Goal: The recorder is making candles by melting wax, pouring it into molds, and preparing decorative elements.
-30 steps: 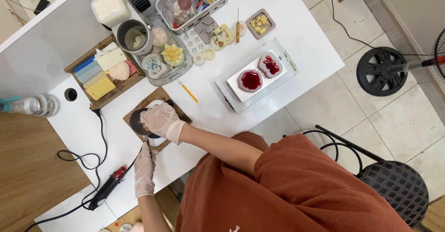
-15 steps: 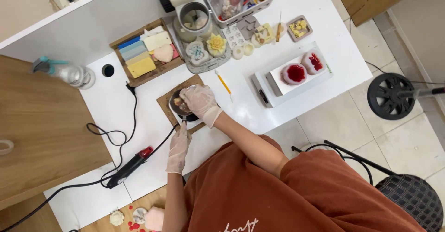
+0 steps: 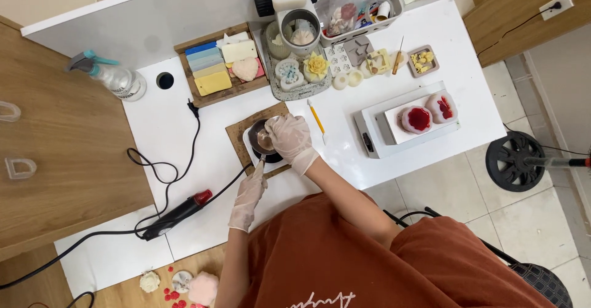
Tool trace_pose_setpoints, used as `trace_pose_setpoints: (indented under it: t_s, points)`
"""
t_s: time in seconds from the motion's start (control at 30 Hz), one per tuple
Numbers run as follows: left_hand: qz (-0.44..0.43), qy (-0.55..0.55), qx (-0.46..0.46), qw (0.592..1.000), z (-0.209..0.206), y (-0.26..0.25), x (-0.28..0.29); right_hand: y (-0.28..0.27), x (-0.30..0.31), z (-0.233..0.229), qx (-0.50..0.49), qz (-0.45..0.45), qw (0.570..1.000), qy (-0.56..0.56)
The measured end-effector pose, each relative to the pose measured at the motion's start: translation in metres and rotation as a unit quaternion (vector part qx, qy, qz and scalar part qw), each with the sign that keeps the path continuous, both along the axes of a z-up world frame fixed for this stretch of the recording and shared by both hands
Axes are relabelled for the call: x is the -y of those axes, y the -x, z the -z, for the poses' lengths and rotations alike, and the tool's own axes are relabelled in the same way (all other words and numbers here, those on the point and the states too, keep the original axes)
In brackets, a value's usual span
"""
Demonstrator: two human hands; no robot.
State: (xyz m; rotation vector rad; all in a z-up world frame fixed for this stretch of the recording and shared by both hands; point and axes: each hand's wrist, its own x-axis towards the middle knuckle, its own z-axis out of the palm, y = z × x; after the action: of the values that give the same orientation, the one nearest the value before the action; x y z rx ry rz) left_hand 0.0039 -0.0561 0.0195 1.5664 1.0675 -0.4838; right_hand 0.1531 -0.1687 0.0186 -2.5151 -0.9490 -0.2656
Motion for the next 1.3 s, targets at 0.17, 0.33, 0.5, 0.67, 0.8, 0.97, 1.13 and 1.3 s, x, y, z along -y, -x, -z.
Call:
trace_pose_setpoints:
  t_s: [0.17, 0.33, 0.5, 0.67, 0.8, 0.97, 1.13, 1.3]
  points:
    - [0.028, -0.009, 0.003, 1.0, 0.018, 0.002, -0.01, 0.005, -0.002, 0.021, -0.057, -0.012, 0.998, -0.035]
    - [0.002, 0.013, 0.016, 1.0, 0.006, 0.005, -0.007, -0.006, -0.005, 0.008, -0.03, 0.001, 0.999, 0.022]
    - [0.003, 0.015, -0.001, 1.0, 0.001, 0.001, -0.006, -0.008, -0.007, 0.013, -0.131, -0.059, 0.989, -0.031]
    - [0.01, 0.004, -0.002, 1.0, 0.008, 0.0, -0.006, -0.016, -0.009, 0.005, -0.103, -0.037, 0.994, 0.024]
    - [0.016, 0.003, -0.02, 1.0, 0.013, 0.001, -0.008, -0.011, -0.007, 0.029, -0.111, -0.04, 0.99, -0.072]
    - [0.008, 0.005, -0.013, 1.0, 0.003, 0.0, -0.005, -0.007, -0.003, 0.024, -0.128, -0.038, 0.991, -0.025]
    - [-0.011, 0.03, 0.004, 0.999, 0.006, 0.001, -0.003, -0.013, 0.0, 0.02, -0.095, -0.002, 0.995, 0.044]
    - [-0.001, 0.023, 0.002, 1.0, 0.014, 0.003, -0.005, -0.01, 0.004, 0.031, -0.08, -0.027, 0.995, 0.053]
